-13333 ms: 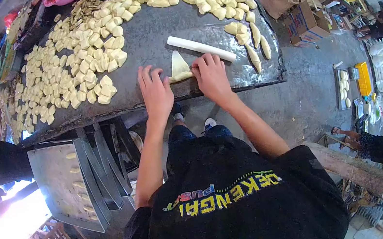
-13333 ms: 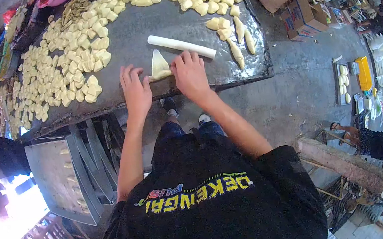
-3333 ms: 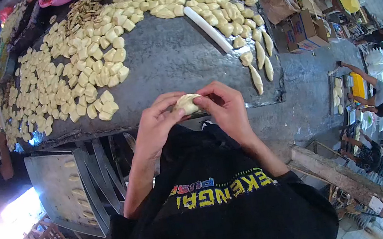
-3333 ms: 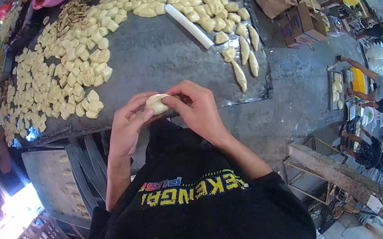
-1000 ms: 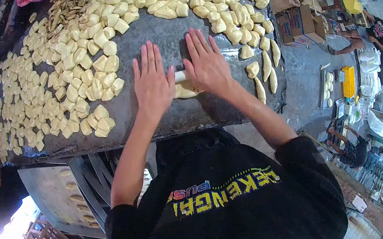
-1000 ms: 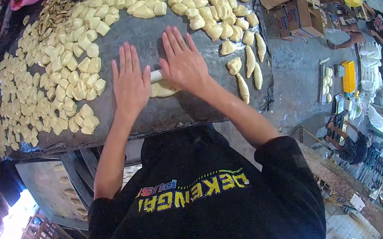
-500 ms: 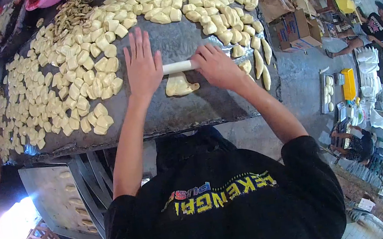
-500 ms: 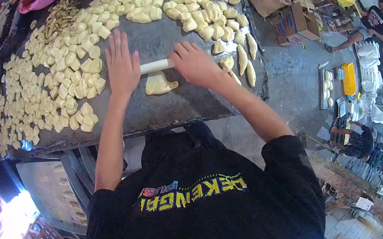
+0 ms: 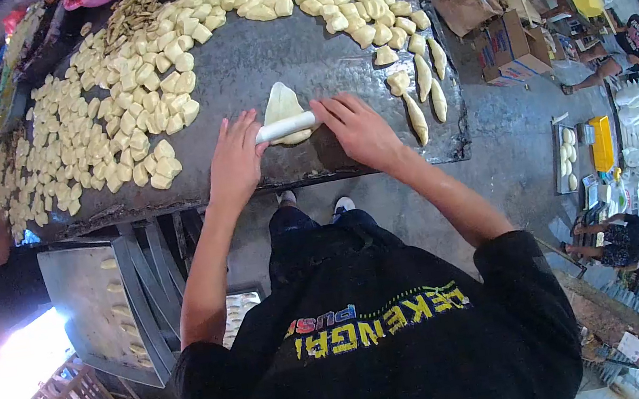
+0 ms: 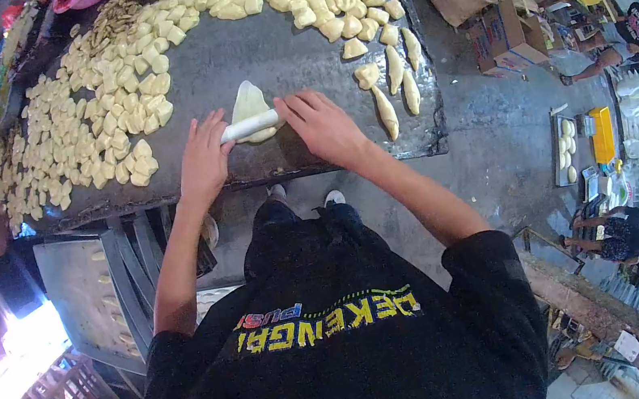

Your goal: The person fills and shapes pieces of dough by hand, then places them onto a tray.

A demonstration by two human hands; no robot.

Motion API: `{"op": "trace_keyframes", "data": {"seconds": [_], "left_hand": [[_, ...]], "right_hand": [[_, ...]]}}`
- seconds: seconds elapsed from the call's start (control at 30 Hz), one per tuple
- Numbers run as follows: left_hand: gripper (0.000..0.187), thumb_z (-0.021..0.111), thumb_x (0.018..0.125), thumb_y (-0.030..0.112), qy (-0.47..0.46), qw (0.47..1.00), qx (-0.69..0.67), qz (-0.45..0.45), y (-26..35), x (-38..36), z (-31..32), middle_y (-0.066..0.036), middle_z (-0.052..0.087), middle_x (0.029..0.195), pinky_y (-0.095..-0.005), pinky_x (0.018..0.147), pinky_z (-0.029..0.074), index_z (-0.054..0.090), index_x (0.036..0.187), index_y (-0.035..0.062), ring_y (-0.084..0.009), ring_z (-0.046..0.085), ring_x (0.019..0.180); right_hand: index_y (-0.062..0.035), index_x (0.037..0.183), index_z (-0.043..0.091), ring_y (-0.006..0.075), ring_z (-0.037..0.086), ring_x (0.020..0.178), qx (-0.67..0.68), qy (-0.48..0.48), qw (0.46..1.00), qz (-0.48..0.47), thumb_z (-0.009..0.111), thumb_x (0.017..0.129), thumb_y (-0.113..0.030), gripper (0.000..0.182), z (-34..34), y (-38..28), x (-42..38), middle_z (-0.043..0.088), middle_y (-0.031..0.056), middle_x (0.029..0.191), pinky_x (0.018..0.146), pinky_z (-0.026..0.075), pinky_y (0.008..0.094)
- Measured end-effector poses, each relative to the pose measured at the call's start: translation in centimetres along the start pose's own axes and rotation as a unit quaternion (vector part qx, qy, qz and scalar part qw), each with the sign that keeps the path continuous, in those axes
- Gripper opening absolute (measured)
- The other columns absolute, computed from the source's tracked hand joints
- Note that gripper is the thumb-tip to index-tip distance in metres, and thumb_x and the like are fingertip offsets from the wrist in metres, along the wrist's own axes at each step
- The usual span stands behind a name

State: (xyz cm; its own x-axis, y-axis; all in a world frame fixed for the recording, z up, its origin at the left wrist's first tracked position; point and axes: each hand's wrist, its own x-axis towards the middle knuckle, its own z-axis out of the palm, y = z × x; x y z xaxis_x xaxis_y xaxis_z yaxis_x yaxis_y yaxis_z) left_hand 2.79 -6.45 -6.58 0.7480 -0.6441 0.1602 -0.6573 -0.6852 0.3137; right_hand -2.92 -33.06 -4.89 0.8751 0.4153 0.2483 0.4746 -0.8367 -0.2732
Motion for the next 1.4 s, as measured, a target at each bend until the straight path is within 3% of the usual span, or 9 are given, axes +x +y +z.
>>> {"op": "trace_keyframes", "data": {"seconds": [0.07, 0.13, 0.3, 0.47, 0.63, 0.8, 1.07, 1.23, 1.4], "left_hand": [[0.041, 0.056, 0.094, 0.015, 0.022, 1.000, 0.010, 0.006, -0.3, 0.2, -0.7, -0.016, 0.051, 0.142, -0.0508, 0.118, 0.027, 0.049, 0.132, 0.0006, -0.0320, 0.044, 0.137], [0.039, 0.056, 0.094, 0.014, 0.043, 0.999, 0.015, 0.011, -0.2, 1.0, -1.3, -0.016, 0.052, 0.141, -0.0509, 0.118, 0.027, 0.050, 0.131, 0.0012, -0.0316, 0.045, 0.136], [0.043, 0.057, 0.094, 0.011, 0.120, 0.991, 0.043, -0.035, 0.9, 0.8, 0.9, -0.015, 0.056, 0.134, -0.0526, 0.117, 0.027, 0.049, 0.135, 0.0012, -0.0326, 0.048, 0.132], [0.044, 0.058, 0.092, 0.009, 0.103, 0.994, -0.003, -0.022, 1.0, -1.5, 1.5, -0.015, 0.059, 0.129, -0.0509, 0.115, 0.032, 0.052, 0.135, 0.0009, -0.0302, 0.053, 0.125], [0.047, 0.059, 0.091, 0.008, 0.070, 0.996, -0.058, -0.003, 1.1, -1.9, 0.4, -0.018, 0.058, 0.127, -0.0503, 0.114, 0.034, 0.050, 0.137, 0.0013, -0.0318, 0.055, 0.119], [0.050, 0.060, 0.091, 0.010, 0.108, 0.993, 0.022, -0.045, 2.1, -0.3, -0.4, -0.021, 0.056, 0.128, -0.0509, 0.115, 0.032, 0.049, 0.139, 0.0003, -0.0383, 0.051, 0.122], [0.046, 0.062, 0.089, 0.008, 0.147, 0.988, 0.028, -0.050, 2.6, -2.4, 1.3, -0.016, 0.061, 0.118, -0.0512, 0.114, 0.034, 0.055, 0.134, 0.0011, -0.0328, 0.057, 0.116], [0.041, 0.065, 0.085, 0.006, 0.137, 0.990, -0.005, -0.026, 1.9, -1.9, 0.7, -0.014, 0.063, 0.110, -0.0502, 0.111, 0.038, 0.062, 0.126, 0.0016, -0.0315, 0.060, 0.106], [0.042, 0.068, 0.083, 0.007, 0.128, 0.991, 0.004, -0.026, 1.9, -1.8, 0.7, -0.013, 0.061, 0.108, -0.0501, 0.106, 0.041, 0.063, 0.125, 0.0040, -0.0335, 0.059, 0.104]], "right_hand": [[0.0023, 0.135, 0.049, 0.0374, 0.050, 0.126, 0.011, -0.027, 1.000, -0.003, 0.056, 0.079, 0.001, 0.057, -0.6, 0.3, 0.8, 0.054, 0.0177, 0.132, 0.107, 0.042, 0.0467], [0.0025, 0.134, 0.049, 0.0333, 0.054, 0.117, 0.013, 0.045, 0.998, -0.036, 0.059, 0.076, -0.002, 0.059, -1.0, 0.5, 2.0, 0.056, 0.0140, 0.119, 0.100, 0.044, 0.0455], [0.0028, 0.133, 0.051, 0.0343, 0.053, 0.123, -0.018, 0.083, 0.996, -0.039, 0.057, 0.077, 0.000, 0.056, 1.3, 1.2, 2.5, 0.056, 0.0164, 0.130, 0.108, 0.042, 0.0437], [0.0025, 0.131, 0.053, 0.0337, 0.050, 0.131, -0.016, 0.066, 0.998, -0.009, 0.056, 0.076, 0.001, 0.055, 1.5, 0.0, -0.2, 0.053, 0.0179, 0.140, 0.115, 0.036, 0.0437], [0.0005, 0.132, 0.053, 0.0348, 0.055, 0.117, -0.010, 0.021, 0.999, -0.034, 0.056, 0.077, -0.001, 0.055, -0.2, -0.5, -0.6, 0.057, 0.0159, 0.127, 0.103, 0.044, 0.0459], [0.0008, 0.131, 0.054, 0.0347, 0.056, 0.113, -0.008, 0.068, 0.997, -0.035, 0.056, 0.079, -0.002, 0.052, -0.2, 0.2, 1.3, 0.056, 0.0173, 0.124, 0.100, 0.045, 0.0466], [0.0003, 0.134, 0.052, 0.0346, 0.056, 0.117, -0.018, 0.121, 0.992, -0.044, 0.055, 0.078, 0.005, 0.057, 1.3, 0.5, -0.5, 0.055, 0.0171, 0.134, 0.103, 0.045, 0.0451], [-0.0016, 0.128, 0.057, 0.0317, 0.058, 0.112, 0.030, 0.081, 0.996, -0.019, 0.058, 0.076, 0.002, 0.052, 0.4, 0.6, -0.6, 0.061, 0.0128, 0.124, 0.100, 0.047, 0.0412], [-0.0025, 0.122, 0.060, 0.0313, 0.057, 0.111, 0.040, 0.116, 0.991, -0.044, 0.060, 0.075, 0.003, 0.047, 0.2, 1.1, -0.2, 0.061, 0.0118, 0.118, 0.097, 0.048, 0.0411]]}}
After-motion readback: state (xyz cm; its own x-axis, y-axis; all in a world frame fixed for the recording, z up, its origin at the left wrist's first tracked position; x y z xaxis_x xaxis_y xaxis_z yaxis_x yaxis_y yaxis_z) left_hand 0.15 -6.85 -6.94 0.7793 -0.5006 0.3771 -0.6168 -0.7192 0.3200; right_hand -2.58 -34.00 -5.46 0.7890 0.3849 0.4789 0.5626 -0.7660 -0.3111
